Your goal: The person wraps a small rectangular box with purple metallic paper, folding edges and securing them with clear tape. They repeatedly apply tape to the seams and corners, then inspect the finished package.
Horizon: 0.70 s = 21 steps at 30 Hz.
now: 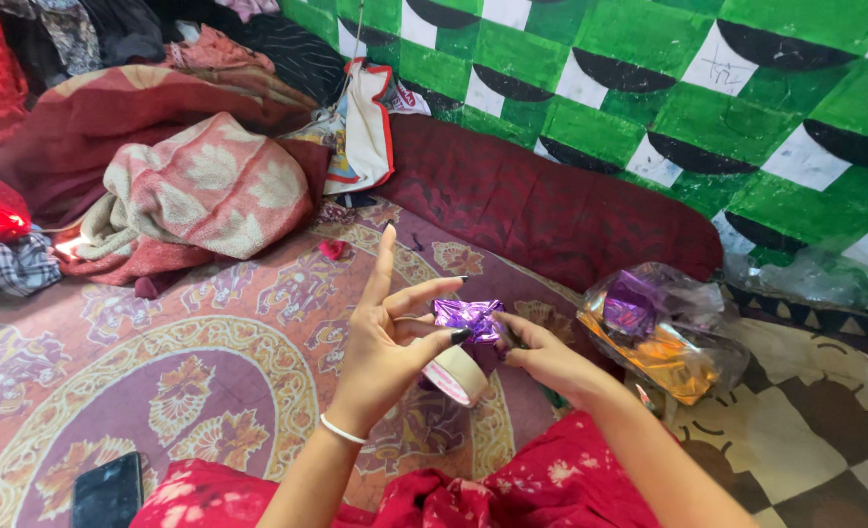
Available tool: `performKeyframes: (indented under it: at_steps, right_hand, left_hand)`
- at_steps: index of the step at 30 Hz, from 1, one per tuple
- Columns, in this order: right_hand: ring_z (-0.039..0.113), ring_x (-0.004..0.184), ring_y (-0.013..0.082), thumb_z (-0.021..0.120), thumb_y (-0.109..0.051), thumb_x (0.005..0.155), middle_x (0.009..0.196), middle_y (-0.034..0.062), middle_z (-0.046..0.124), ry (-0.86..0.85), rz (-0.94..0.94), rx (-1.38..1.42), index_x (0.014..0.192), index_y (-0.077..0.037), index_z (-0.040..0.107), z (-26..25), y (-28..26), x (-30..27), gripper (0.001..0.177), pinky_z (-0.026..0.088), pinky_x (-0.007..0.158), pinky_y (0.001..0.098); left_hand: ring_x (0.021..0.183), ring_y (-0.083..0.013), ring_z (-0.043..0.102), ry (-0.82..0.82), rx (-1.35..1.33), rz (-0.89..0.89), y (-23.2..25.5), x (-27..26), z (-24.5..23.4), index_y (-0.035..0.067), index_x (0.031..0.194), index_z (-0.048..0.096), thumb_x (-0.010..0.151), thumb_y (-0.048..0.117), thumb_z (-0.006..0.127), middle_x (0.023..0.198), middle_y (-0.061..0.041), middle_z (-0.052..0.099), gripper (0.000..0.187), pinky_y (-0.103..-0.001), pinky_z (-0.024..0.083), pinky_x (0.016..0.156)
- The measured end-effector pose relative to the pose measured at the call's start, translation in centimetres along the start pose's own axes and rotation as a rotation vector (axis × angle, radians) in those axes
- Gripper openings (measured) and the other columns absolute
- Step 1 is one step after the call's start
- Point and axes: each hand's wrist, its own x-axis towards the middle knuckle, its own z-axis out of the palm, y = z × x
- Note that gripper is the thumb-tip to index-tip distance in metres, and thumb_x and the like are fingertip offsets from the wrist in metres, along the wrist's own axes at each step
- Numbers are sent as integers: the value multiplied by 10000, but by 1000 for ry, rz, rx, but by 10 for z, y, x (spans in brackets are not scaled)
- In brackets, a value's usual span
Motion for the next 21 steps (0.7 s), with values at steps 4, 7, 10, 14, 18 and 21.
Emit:
performKeyframes:
  at_steps: [4,7,10,14,18,21]
  right_hand:
    - [561,1079,21,639,-1,904,1214,-57,620,-8,-124,-120,1558,-107,411,-11,-15,0,700,449,931,223]
    - [580,769,102,631,-25,901,941,19,655,-1,-27,-102,1581,-188,366,-14,-36,-12,748,498,701,276]
    - [545,729,100,668,-54,891,980,10,673,-1,-41,-52,1560,-149,425,-7,-50,-27,717,444,612,270]
    - [620,960,99,812,-32,816,1138,54,694,33,-265,64,1495,-23,455,23,-51,-48,767,507,803,262]
    - [692,920,122,842,22,633,1132,68,738,134,-360,253,1594,-144,172,66,-50,-58,1183,564,757,283]
    - [717,940,86,826,18,683,1040,72,775,183,-499,251,1581,-132,-13,91,-53,-61,1238,562,833,230]
  left_hand:
    - [867,-146,756,31,0,-7,6,3,-7,189,1652,-9,765,-131,716,1304,-172,708,1190,-270,642,764]
    - [855,-141,756,47,-19,4,9,4,-9,183,1656,11,763,-134,708,1316,-170,695,1176,-273,643,757]
    - [837,-130,751,53,-33,9,12,5,-10,181,1659,18,764,-134,704,1318,-173,689,1171,-275,642,747]
    - [823,-121,751,76,10,17,17,6,-5,180,1655,29,770,-129,721,1299,-179,704,1165,-269,644,738]
    - [833,-112,740,69,18,66,21,11,1,181,1663,11,781,-143,718,1296,-187,710,1175,-242,613,729]
    - [839,-110,751,81,-3,75,25,13,5,190,1662,8,780,-146,698,1282,-176,716,1169,-237,626,736]
